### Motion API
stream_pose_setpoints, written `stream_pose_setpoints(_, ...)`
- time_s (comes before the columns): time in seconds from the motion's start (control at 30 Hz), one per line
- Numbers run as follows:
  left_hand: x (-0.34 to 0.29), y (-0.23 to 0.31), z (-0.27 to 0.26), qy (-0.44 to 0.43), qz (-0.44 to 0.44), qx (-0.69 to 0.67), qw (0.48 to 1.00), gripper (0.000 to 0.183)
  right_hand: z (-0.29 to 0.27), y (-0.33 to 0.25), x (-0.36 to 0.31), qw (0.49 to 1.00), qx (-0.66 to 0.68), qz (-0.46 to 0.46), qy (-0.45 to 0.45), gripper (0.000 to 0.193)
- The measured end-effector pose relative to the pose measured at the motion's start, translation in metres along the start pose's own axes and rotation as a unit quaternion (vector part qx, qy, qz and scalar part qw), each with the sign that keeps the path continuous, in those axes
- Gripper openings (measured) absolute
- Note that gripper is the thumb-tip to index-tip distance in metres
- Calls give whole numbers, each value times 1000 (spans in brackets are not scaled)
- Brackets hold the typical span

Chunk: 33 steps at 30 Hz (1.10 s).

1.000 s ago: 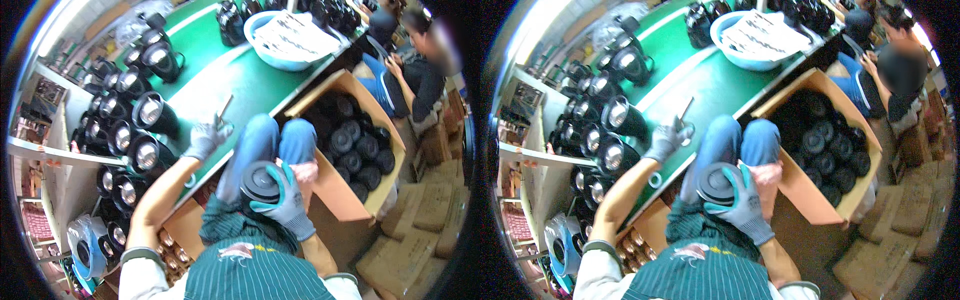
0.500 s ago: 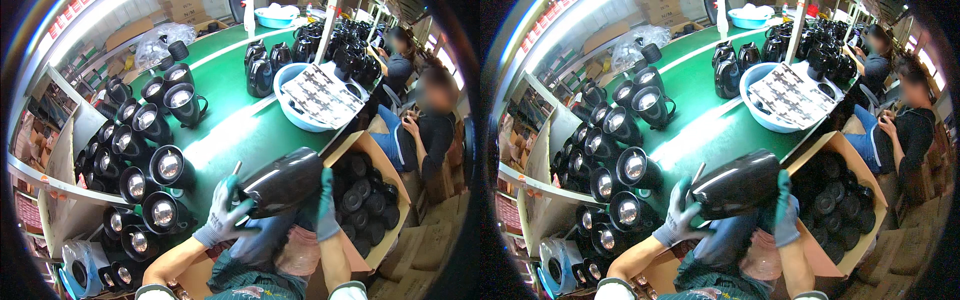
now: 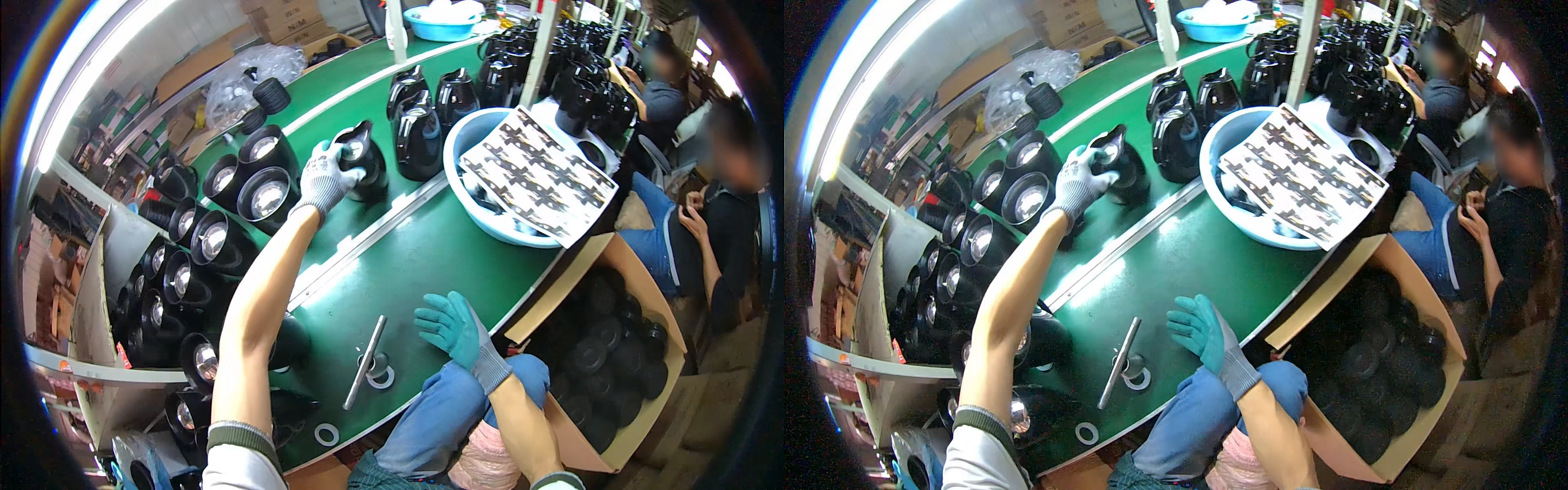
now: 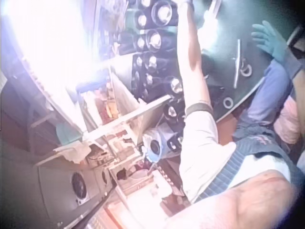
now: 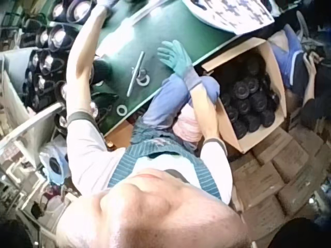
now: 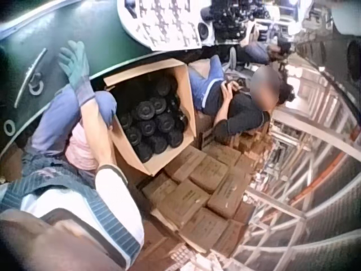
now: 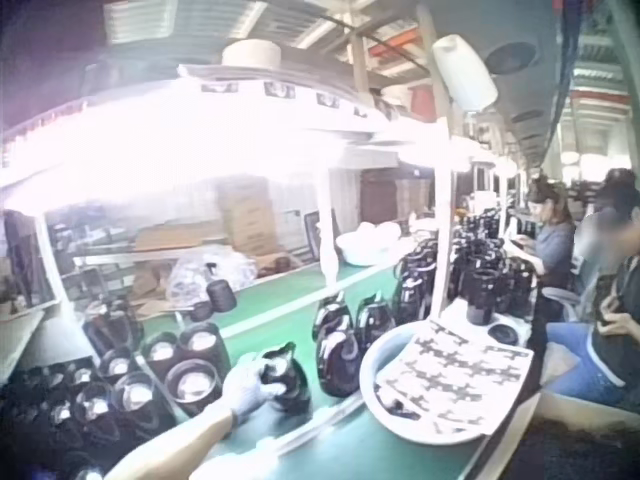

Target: The person sits at a workstation and repeatedly assembles black kettles by inserting a metal rod into the base and securing a circular lid. The person handles the kettle body, rod, and lid one at a time, then places the assembled unit on the table.

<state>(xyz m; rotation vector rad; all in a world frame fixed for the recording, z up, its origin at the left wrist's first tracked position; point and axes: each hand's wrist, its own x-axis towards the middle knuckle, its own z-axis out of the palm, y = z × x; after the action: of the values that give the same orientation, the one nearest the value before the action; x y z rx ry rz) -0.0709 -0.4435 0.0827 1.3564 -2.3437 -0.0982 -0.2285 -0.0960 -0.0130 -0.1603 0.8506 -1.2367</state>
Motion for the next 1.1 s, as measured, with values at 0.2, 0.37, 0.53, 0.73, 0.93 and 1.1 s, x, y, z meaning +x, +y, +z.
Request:
stream_pose_setpoints(0.2, -39, -16, -52, -13, 46, 117, 992, 74, -2, 1, -11, 992, -102, -59, 50, 59)
stream_pose_setpoints(0.37, -105, -69, -88, -36, 26, 320, 946, 51, 17, 8, -10, 978, -208, -31, 13, 46)
stream_pose_setpoints(0.53, -97, -70, -89, -43, -9, 259, 965, 43, 2, 22, -5, 961, -257, -99, -13, 45)
stream_pose_setpoints(0.73, -140, -9, -171, 63, 105, 139, 983, 37, 57, 7, -68, 830, -439, -343, -1, 59)
stream_pose_setpoints(0.93, -227, 92, -268, -5, 271, 74, 960, 31, 166, -53, -123, 388, -680, -622, 9, 83)
stream_pose_setpoints(1.1, -280, 154, -278, -90, 372, -17, 923, 38, 139, -45, -192, 386, -749, -538, -6, 53)
